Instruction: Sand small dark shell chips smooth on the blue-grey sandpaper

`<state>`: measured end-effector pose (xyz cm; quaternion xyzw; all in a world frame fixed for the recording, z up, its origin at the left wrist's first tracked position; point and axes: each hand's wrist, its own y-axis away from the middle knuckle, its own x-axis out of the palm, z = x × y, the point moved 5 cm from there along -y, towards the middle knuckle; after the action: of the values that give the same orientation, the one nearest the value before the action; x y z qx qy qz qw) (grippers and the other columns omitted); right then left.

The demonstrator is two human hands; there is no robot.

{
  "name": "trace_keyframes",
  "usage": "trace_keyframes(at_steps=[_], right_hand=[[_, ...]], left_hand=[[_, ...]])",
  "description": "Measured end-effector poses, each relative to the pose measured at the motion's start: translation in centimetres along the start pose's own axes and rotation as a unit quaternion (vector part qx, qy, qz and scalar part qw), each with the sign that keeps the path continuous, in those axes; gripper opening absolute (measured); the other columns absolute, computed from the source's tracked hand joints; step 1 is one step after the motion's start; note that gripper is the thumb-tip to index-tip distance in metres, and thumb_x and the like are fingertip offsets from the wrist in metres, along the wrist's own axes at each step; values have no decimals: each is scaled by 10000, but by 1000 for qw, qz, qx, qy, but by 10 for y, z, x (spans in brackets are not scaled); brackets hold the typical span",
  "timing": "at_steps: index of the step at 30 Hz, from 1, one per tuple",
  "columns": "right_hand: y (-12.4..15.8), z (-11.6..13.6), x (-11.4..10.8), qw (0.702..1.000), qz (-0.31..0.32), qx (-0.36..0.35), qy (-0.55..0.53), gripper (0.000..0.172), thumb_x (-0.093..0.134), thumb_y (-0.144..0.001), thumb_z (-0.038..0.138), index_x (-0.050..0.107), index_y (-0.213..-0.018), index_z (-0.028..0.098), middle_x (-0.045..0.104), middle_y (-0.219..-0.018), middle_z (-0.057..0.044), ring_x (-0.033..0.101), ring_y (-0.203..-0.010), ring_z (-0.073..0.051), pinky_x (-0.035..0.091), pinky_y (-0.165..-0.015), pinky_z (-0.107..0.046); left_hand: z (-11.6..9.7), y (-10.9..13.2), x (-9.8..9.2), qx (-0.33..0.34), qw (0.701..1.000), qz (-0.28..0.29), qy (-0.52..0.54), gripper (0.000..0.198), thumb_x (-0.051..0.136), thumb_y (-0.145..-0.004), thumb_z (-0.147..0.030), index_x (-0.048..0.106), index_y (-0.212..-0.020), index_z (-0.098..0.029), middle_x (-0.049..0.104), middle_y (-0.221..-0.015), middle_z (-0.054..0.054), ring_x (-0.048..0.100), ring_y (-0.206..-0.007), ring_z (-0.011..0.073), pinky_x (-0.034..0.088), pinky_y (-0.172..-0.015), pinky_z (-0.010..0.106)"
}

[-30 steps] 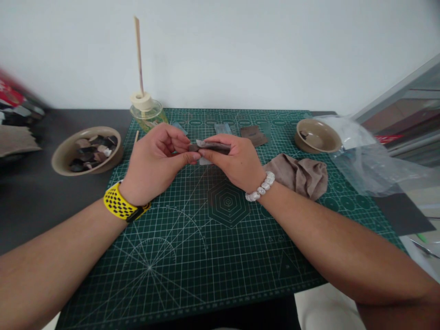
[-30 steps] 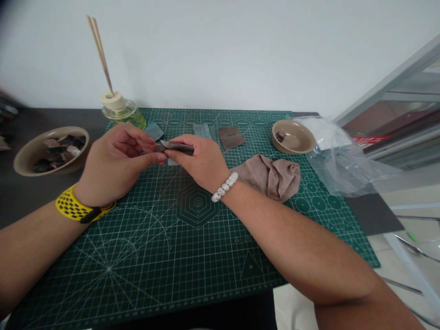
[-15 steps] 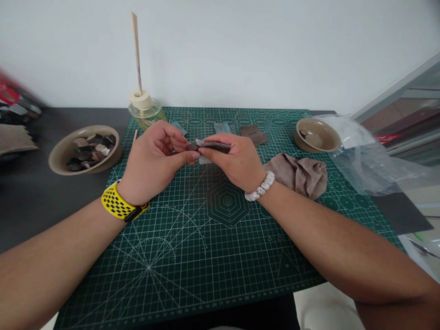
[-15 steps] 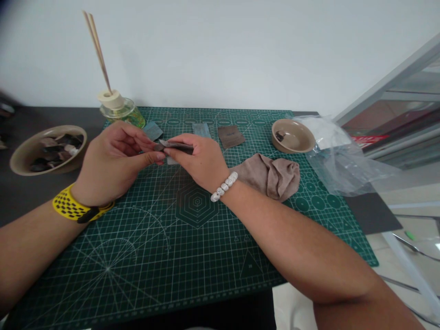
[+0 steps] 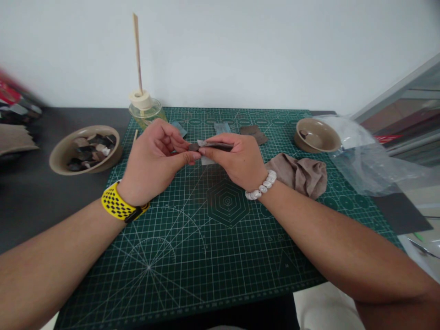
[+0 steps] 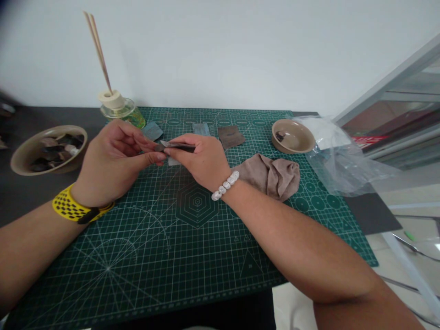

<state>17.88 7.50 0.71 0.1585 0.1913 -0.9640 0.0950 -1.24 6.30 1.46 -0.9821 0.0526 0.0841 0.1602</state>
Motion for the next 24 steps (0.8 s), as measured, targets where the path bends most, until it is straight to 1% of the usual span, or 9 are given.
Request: trace_keyframes(at_steps=[3, 8, 11, 17, 21, 24], right_hand=[[1, 1, 1, 1000, 1, -14, -4, 96, 882, -946, 345, 916, -996, 270, 910, -1040, -8, 854, -1011, -223, 664, -970, -370], [0, -2, 1, 1000, 19, -11, -4, 137, 894, -941, 369, 921, -1046, 286, 914, -1092, -14, 859, -1047, -234, 663, -1002, -390], [-1, -3, 0, 1000, 19, -7, -7, 114, 895, -934, 349, 925, -1019, 279, 914, -1062, -12, 858, -1025, -228, 665, -980, -377], [-2, -3, -2, 1000, 7, 12, -20, 134, 924, -900, 388, 929, -950, 265, 910, -975, -6, 858, -942, -229, 679, -890, -356], [0, 0, -2, 1000, -9, -2, -17, 91, 918, -899, 326, 930, -952, 253, 911, -974, -7, 861, -940, -220, 672, -891, -334], [1, 0, -1, 1000, -4, -10, -9, 87, 901, -922, 317, 928, -975, 254, 913, -996, -9, 864, -962, -220, 669, -910, -334]], left_hand=[[1, -1, 0, 6, 1000, -4, 5, 419, 920, -734, -198, 553, -909, -297, 754, -770, -52, 751, -674, 201, 662, -697, 434], [3, -2, 0, -5, 1000, 4, 16, 438, 936, -725, -186, 558, -913, -303, 765, -769, -57, 746, -671, 199, 655, -696, 432], [3, -1, 0, -6, 1000, -1, 15, 423, 927, -732, -189, 558, -906, -300, 753, -751, -68, 741, -663, 185, 655, -688, 408], [0, -1, 1, 4, 999, -2, 31, 401, 915, -722, -135, 585, -895, -284, 769, -741, -72, 750, -646, 169, 640, -654, 342], [3, -2, 0, 5, 999, 0, 34, 365, 920, -735, -164, 598, -876, -263, 770, -734, -58, 751, -638, 163, 638, -645, 317], [4, -2, -1, 6, 1000, -3, 22, 345, 915, -745, -158, 598, -843, -252, 765, -750, -46, 759, -664, 165, 640, -663, 316]])
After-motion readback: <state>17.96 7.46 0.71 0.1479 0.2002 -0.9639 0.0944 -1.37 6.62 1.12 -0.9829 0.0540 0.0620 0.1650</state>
